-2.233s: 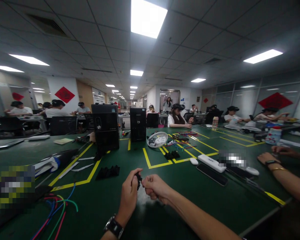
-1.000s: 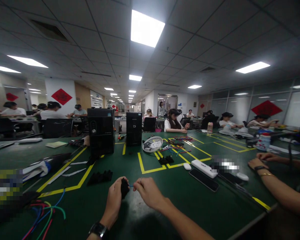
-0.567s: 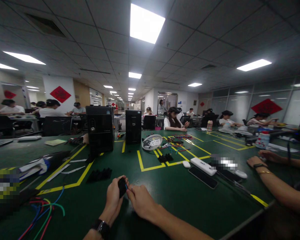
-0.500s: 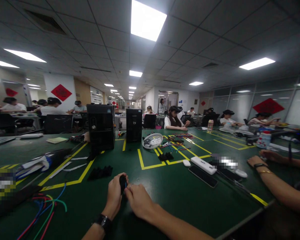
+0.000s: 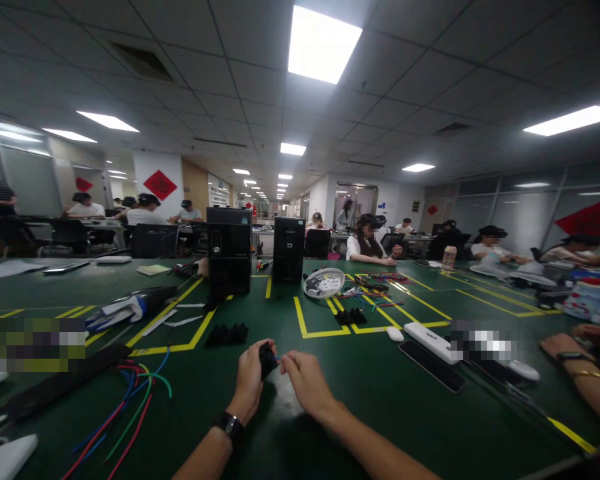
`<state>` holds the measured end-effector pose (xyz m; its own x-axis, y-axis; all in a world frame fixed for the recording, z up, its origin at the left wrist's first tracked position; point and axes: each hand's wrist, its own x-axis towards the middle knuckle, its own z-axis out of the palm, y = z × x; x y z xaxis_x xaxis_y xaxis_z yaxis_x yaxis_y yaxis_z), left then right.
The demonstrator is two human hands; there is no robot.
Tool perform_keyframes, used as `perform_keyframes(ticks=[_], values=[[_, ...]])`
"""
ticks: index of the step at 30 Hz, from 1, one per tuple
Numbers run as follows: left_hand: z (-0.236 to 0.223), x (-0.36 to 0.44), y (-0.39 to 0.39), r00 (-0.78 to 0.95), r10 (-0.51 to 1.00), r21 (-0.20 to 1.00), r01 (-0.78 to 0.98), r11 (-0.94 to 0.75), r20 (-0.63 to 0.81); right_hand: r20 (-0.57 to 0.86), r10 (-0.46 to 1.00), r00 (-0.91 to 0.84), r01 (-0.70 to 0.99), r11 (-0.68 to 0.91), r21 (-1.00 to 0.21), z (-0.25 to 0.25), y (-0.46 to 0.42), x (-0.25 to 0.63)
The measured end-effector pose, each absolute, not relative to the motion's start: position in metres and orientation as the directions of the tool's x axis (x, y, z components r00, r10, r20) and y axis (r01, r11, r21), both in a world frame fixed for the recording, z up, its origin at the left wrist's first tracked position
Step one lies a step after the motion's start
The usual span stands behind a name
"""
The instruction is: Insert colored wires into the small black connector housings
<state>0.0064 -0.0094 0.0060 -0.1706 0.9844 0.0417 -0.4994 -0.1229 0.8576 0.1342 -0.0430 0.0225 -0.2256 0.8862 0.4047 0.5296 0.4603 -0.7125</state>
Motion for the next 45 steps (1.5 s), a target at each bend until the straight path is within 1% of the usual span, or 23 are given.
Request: perform_keyframes(ticks=[2, 3, 5, 7, 9, 11, 14, 16, 18, 21, 23, 25, 29, 30, 32, 34, 36, 39, 41, 42, 43, 45], values=[[0.007, 0.006, -0.01, -0.159, 0.982, 0.834, -0.525, -0.169, 0.099, 0.416, 0.887, -0.198, 0.502, 0.457, -0.734, 0.025, -0.044, 0.134], [0.008, 0.007, -0.011, -0.148, 0.984, 0.814, -0.556, -0.167, 0.101, 0.422, 0.884, -0.202, 0.5, 0.464, -0.731, 0.025, -0.045, 0.134], [0.01, 0.01, -0.012, -0.11, 0.993, 0.766, -0.634, -0.109, 0.05, 0.432, 0.867, -0.249, 0.523, 0.496, -0.693, 0.022, -0.045, 0.133], [0.011, 0.012, -0.013, -0.09, 0.995, 0.713, -0.7, -0.036, -0.038, 0.431, 0.848, -0.31, 0.554, 0.529, -0.642, 0.018, -0.045, 0.132], [0.01, 0.013, -0.011, -0.091, 0.992, 0.686, -0.728, -0.003, -0.092, 0.425, 0.84, -0.338, 0.572, 0.542, -0.616, 0.016, -0.046, 0.13], [0.008, 0.012, -0.009, -0.119, 0.991, 0.721, -0.692, -0.038, -0.062, 0.424, 0.844, -0.328, 0.566, 0.535, -0.627, 0.017, -0.046, 0.13], [0.006, 0.008, -0.007, -0.189, 0.976, 0.83, -0.523, -0.19, 0.105, 0.426, 0.863, -0.271, 0.532, 0.503, -0.681, 0.022, -0.047, 0.132], [0.006, 0.007, -0.006, -0.218, 0.959, 0.855, -0.448, -0.261, 0.179, 0.426, 0.875, -0.23, 0.51, 0.481, -0.713, 0.025, -0.047, 0.135], [0.008, 0.008, -0.007, -0.192, 0.968, 0.838, -0.493, -0.235, 0.159, 0.429, 0.873, -0.233, 0.511, 0.485, -0.709, 0.026, -0.047, 0.135], [0.01, 0.011, -0.01, -0.087, 0.995, 0.763, -0.639, -0.096, 0.052, 0.42, 0.849, -0.319, 0.545, 0.527, -0.652, 0.024, -0.048, 0.133], [0.01, 0.012, -0.012, -0.053, 0.999, 0.735, -0.677, -0.044, 0.01, 0.409, 0.84, -0.357, 0.56, 0.543, -0.626, 0.021, -0.049, 0.13], [0.009, 0.013, -0.013, -0.078, 0.997, 0.756, -0.652, -0.062, 0.015, 0.407, 0.84, -0.358, 0.569, 0.542, -0.619, 0.018, -0.052, 0.127], [0.007, 0.013, -0.013, -0.184, 0.978, 0.846, -0.502, -0.182, 0.101, 0.406, 0.842, -0.356, 0.59, 0.539, -0.601, 0.013, -0.054, 0.124], [0.007, 0.012, -0.013, -0.2, 0.974, 0.846, -0.497, -0.193, 0.105, 0.41, 0.84, -0.356, 0.595, 0.542, -0.594, 0.013, -0.053, 0.125], [0.009, 0.012, -0.012, -0.198, 0.978, 0.818, -0.549, -0.169, 0.07, 0.43, 0.835, -0.343, 0.595, 0.547, -0.588, 0.013, -0.049, 0.128], [0.011, 0.012, -0.012, -0.151, 0.988, 0.785, -0.61, -0.106, 0.017, 0.45, 0.834, -0.318, 0.584, 0.547, -0.6, 0.013, -0.045, 0.132], [0.011, 0.01, -0.011, -0.121, 0.993, 0.798, -0.597, -0.085, 0.016, 0.458, 0.836, -0.302, 0.563, 0.544, -0.622, 0.014, -0.043, 0.135], [0.007, 0.004, -0.009, -0.177, 0.975, 0.888, -0.415, -0.198, 0.136, 0.453, 0.843, -0.29, 0.538, 0.535, -0.652, 0.017, -0.045, 0.135], [0.005, 0.001, -0.009, -0.212, 0.954, 0.913, -0.307, -0.27, 0.211, 0.454, 0.85, -0.267, 0.528, 0.523, -0.669, 0.021, -0.049, 0.134], [0.006, 0.001, -0.009, -0.214, 0.951, 0.909, -0.306, -0.283, 0.224, 0.457, 0.852, -0.254, 0.526, 0.518, -0.674, 0.022, -0.05, 0.133], [0.007, 0.002, -0.01, -0.204, 0.955, 0.896, -0.348, -0.275, 0.214, 0.463, 0.852, -0.245, 0.527, 0.518, -0.673, 0.023, -0.051, 0.133], [0.011, 0.006, -0.012, -0.158, 0.978, 0.837, -0.509, -0.2, 0.137, 0.474, 0.842, -0.258, 0.543, 0.533, -0.65, 0.024, -0.052, 0.132]])
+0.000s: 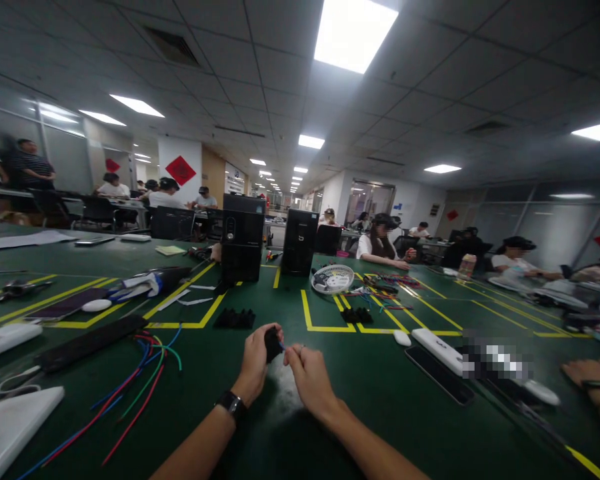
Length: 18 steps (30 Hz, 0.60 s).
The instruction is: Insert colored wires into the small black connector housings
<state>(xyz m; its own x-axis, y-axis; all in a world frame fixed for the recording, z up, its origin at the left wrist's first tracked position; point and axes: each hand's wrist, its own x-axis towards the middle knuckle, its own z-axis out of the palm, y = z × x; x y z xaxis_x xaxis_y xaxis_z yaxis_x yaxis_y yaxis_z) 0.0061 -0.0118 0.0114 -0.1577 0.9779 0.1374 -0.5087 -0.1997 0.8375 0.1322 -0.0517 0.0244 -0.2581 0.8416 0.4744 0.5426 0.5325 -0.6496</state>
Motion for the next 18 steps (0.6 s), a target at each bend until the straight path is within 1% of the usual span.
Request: perform_keyframes(ticks=[2, 4, 5, 6, 9, 11, 12, 14, 16, 17, 18], values=[[0.016, 0.011, -0.013, -0.105, 0.994, 0.739, -0.667, -0.09, 0.026, 0.472, 0.828, -0.303, 0.571, 0.554, -0.605, 0.023, -0.051, 0.132], [0.019, 0.014, -0.014, -0.083, 0.995, 0.673, -0.739, -0.025, -0.054, 0.453, 0.82, -0.349, 0.593, 0.567, -0.572, 0.022, -0.051, 0.132], [0.018, 0.013, -0.013, -0.092, 0.994, 0.679, -0.733, -0.026, -0.062, 0.445, 0.819, -0.361, 0.596, 0.57, -0.566, 0.021, -0.051, 0.132], [0.018, 0.012, -0.013, -0.11, 0.993, 0.713, -0.7, -0.046, -0.044, 0.443, 0.82, -0.363, 0.594, 0.57, -0.568, 0.021, -0.051, 0.132], [0.013, 0.009, -0.013, -0.139, 0.986, 0.837, -0.525, -0.152, 0.092, 0.463, 0.821, -0.334, 0.579, 0.566, -0.586, 0.024, -0.051, 0.133], [0.012, 0.009, -0.014, -0.132, 0.983, 0.852, -0.493, -0.178, 0.129, 0.491, 0.819, -0.297, 0.577, 0.564, -0.591, 0.025, -0.052, 0.134], [0.012, 0.01, -0.014, -0.116, 0.986, 0.836, -0.525, -0.161, 0.117, 0.498, 0.817, -0.291, 0.584, 0.564, -0.584, 0.025, -0.052, 0.134], [0.014, 0.011, -0.012, -0.076, 0.995, 0.755, -0.648, -0.094, 0.059, 0.48, 0.819, -0.314, 0.63, 0.558, -0.54, 0.02, -0.053, 0.134], [0.017, 0.008, -0.008, -0.067, 0.998, 0.626, -0.778, -0.052, -0.001, 0.417, 0.831, -0.369, 0.7, 0.544, -0.464, 0.012, -0.053, 0.134], [0.019, 0.004, -0.005, -0.086, 0.996, 0.567, -0.821, -0.059, -0.02, 0.384, 0.836, -0.392, 0.727, 0.537, -0.428, 0.009, -0.054, 0.133], [0.02, 0.0, -0.003, -0.113, 0.993, 0.533, -0.842, -0.08, -0.03, 0.359, 0.839, -0.409, 0.74, 0.535, -0.407, 0.006, -0.053, 0.132]])
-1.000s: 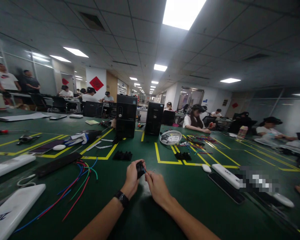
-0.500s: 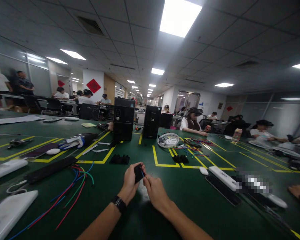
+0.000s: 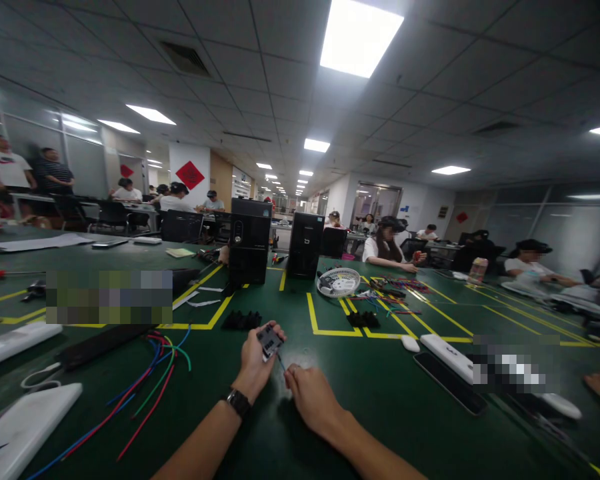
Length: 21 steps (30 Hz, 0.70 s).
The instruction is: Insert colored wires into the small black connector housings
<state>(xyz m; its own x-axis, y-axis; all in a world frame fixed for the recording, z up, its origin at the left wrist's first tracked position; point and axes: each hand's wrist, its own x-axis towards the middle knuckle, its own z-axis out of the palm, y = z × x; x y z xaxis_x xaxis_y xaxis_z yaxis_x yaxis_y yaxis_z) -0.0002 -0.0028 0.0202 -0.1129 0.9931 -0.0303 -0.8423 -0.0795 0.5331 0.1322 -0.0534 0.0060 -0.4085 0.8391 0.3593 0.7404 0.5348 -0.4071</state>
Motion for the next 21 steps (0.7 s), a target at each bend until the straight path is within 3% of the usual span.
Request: perform_keyframes(ticks=[2, 5, 9, 14, 19, 21], values=[[0.021, -0.009, 0.0, -0.166, 0.986, 0.559, -0.82, -0.121, -0.031, 0.354, 0.84, -0.412, 0.737, 0.536, -0.412, 0.004, -0.052, 0.131], [0.017, -0.014, -0.003, -0.194, 0.98, 0.734, -0.672, -0.097, -0.049, 0.419, 0.847, -0.328, 0.734, 0.507, -0.452, 0.012, -0.049, 0.133], [0.007, -0.002, -0.011, -0.109, 0.992, 0.883, -0.469, 0.001, -0.059, 0.507, 0.822, -0.261, 0.762, 0.498, -0.415, 0.027, -0.047, 0.143], [-0.007, 0.01, -0.008, -0.194, 0.98, 0.948, -0.299, -0.111, 0.054, 0.513, 0.691, -0.51, 0.653, 0.699, -0.292, 0.029, -0.044, 0.151], [-0.013, 0.006, -0.001, -0.211, 0.974, 0.965, -0.225, -0.136, 0.088, 0.399, 0.715, -0.575, 0.611, 0.699, -0.372, 0.016, -0.023, 0.151], [-0.01, 0.004, -0.003, -0.314, 0.931, 0.967, -0.107, -0.229, 0.186, 0.391, 0.741, -0.546, 0.627, 0.671, -0.396, 0.013, -0.005, 0.153]])
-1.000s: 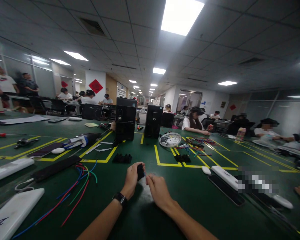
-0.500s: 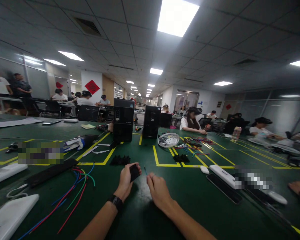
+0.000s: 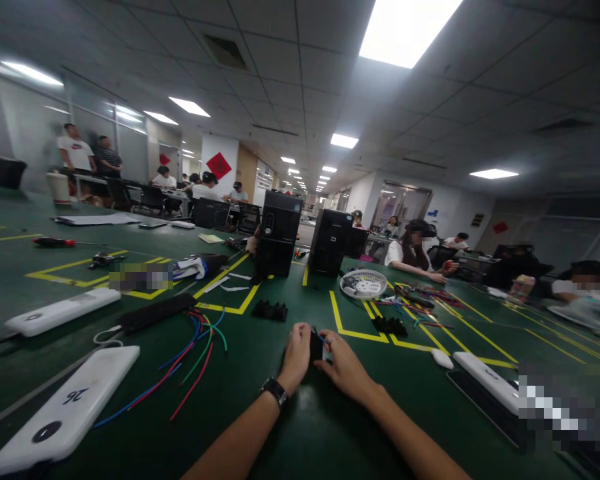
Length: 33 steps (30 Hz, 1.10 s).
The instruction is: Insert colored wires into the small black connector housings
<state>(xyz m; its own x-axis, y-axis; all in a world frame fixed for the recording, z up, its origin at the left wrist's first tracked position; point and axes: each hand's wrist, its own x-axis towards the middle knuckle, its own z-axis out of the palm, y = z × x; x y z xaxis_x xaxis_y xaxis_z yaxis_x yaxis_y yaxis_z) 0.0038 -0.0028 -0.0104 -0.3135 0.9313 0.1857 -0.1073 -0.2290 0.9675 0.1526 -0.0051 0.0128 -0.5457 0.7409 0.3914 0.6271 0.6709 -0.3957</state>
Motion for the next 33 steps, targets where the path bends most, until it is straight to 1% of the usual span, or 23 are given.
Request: perform_keyframes(ticks=[2, 3, 5, 6, 8, 10, 12, 17, 21, 24, 26, 28, 29, 31, 33], values=[[-0.005, 0.004, -0.007, -0.398, 0.846, 0.933, 0.09, -0.349, 0.355, 0.369, 0.786, -0.496, 0.683, 0.616, -0.393, 0.01, 0.018, 0.153], [-0.002, 0.004, -0.011, -0.391, 0.807, 0.897, 0.187, -0.4, 0.442, 0.349, 0.809, -0.474, 0.718, 0.584, -0.379, 0.008, 0.03, 0.152], [0.004, 0.007, -0.02, -0.266, 0.773, 0.807, 0.333, -0.487, 0.576, 0.301, 0.841, -0.45, 0.772, 0.535, -0.342, 0.005, 0.055, 0.147], [0.007, 0.01, -0.025, -0.167, 0.769, 0.76, 0.38, -0.527, 0.617, 0.28, 0.851, -0.445, 0.788, 0.521, -0.328, 0.003, 0.066, 0.142], [0.012, 0.014, -0.034, 0.054, 0.758, 0.671, 0.427, -0.607, 0.65, 0.258, 0.863, -0.434, 0.804, 0.5, -0.321, -0.001, 0.085, 0.13], [0.014, 0.017, -0.04, 0.239, 0.731, 0.613, 0.416, -0.671, 0.639, 0.262, 0.869, -0.42, 0.811, 0.488, -0.322, -0.004, 0.099, 0.116], [0.015, 0.019, -0.042, 0.321, 0.711, 0.603, 0.381, -0.701, 0.625, 0.277, 0.868, -0.412, 0.811, 0.488, -0.322, -0.006, 0.107, 0.102], [0.015, 0.018, -0.038, 0.262, 0.723, 0.649, 0.321, -0.69, 0.639, 0.294, 0.858, -0.42, 0.798, 0.504, -0.33, -0.009, 0.113, 0.084], [0.019, 0.017, -0.037, 0.276, 0.713, 0.624, 0.35, -0.699, 0.644, 0.31, 0.845, -0.437, 0.782, 0.527, -0.333, -0.004, 0.105, 0.082], [0.016, 0.02, -0.039, 0.325, 0.664, 0.531, 0.411, -0.741, 0.674, 0.358, 0.851, -0.385, 0.767, 0.511, -0.388, 0.014, 0.101, 0.081], [0.008, 0.027, -0.04, 0.434, 0.587, 0.413, 0.434, -0.801, 0.683, 0.352, 0.864, -0.36, 0.751, 0.493, -0.44, 0.034, 0.102, 0.08], [-0.001, 0.038, -0.043, 0.575, 0.512, 0.294, 0.432, -0.853, 0.638, 0.307, 0.867, -0.392, 0.731, 0.496, -0.469, 0.055, 0.104, 0.074], [-0.005, 0.043, -0.044, 0.639, 0.484, 0.254, 0.421, -0.871, 0.598, 0.264, 0.864, -0.428, 0.713, 0.503, -0.489, 0.064, 0.105, 0.069], [-0.01, 0.054, -0.048, 0.741, 0.437, 0.219, 0.379, -0.899, 0.51, 0.1, 0.844, -0.526, 0.644, 0.473, -0.602, 0.079, 0.102, 0.052], [-0.01, 0.059, -0.051, 0.794, 0.417, 0.224, 0.353, -0.909, 0.443, -0.115, 0.767, -0.631, 0.565, 0.353, -0.746, 0.084, 0.095, 0.027]])
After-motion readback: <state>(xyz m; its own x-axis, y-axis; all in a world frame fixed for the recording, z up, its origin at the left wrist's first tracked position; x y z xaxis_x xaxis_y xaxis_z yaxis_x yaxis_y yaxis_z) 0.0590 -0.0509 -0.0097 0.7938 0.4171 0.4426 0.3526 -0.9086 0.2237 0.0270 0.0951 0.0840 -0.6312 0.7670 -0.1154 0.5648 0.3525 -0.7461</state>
